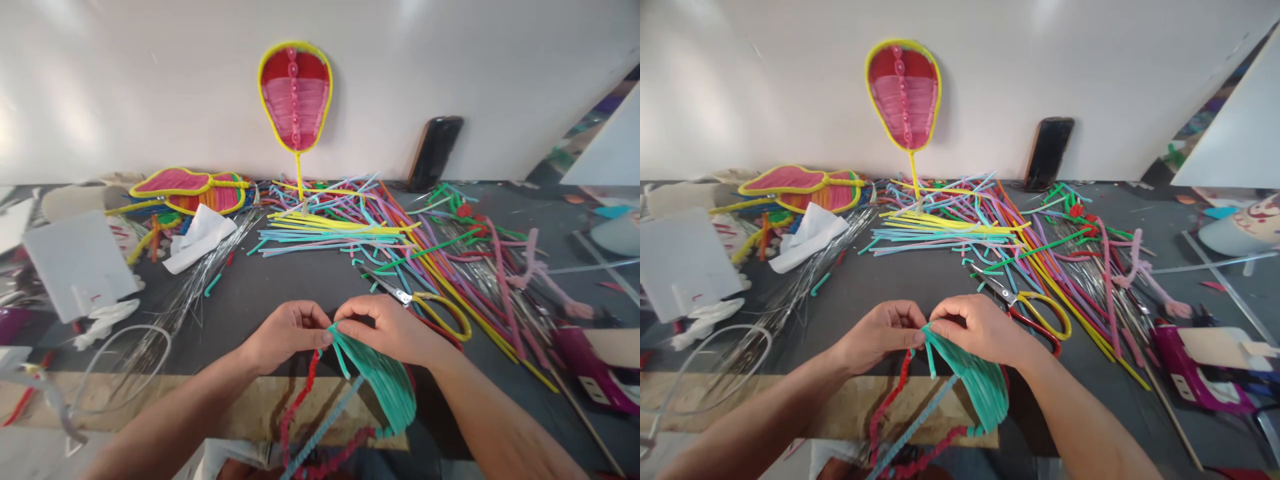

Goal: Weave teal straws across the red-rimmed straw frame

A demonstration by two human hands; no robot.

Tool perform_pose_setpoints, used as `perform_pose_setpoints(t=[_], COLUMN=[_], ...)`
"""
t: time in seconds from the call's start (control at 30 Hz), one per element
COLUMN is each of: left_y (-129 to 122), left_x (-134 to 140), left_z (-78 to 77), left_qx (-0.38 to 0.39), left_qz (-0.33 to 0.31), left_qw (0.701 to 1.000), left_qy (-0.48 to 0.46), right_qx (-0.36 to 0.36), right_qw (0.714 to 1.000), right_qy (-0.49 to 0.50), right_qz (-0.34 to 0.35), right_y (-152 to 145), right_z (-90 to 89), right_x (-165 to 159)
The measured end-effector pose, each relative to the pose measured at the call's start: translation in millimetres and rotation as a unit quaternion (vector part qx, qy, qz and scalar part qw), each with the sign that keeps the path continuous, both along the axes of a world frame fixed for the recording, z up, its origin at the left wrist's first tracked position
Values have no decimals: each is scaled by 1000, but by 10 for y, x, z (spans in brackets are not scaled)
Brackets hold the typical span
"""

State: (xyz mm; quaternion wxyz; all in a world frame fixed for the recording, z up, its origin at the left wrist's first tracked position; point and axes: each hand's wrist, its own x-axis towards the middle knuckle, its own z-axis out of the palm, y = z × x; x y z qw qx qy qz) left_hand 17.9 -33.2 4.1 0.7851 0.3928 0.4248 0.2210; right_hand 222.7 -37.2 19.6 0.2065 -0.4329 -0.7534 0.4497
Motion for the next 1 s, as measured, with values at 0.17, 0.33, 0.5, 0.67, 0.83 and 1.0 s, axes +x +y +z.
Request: perform_pose_setpoints(t=[0.17, 0.33, 0.5, 0.67, 0.83, 1.0], left_y=[-6, -2, -1, -6, 3, 12], left_x=[9, 11, 18, 25, 11, 2], left_z=[-6, -1, 1, -33, -35, -10], left_qx=[-11, -7, -8, -11, -3, 11], left_qz=[12, 0, -4, -9, 1, -4], left_qw=[1000, 1000, 1000, 1000, 1000, 1000], left_qy=[-3, 5, 16, 21, 14, 14], right_qx=[117, 94, 105, 145, 166, 100], right_qw=[992, 993, 991, 982, 980, 992], right_qy=[-23, -7, -19, -66, -53, 3], right_qz=[36, 65, 83, 97, 93, 79], right_y=[7, 29, 33, 24, 35, 33], right_z=[-17, -9, 11, -32, -58, -44], right_x=[-6, 25, 31, -5, -16, 4])
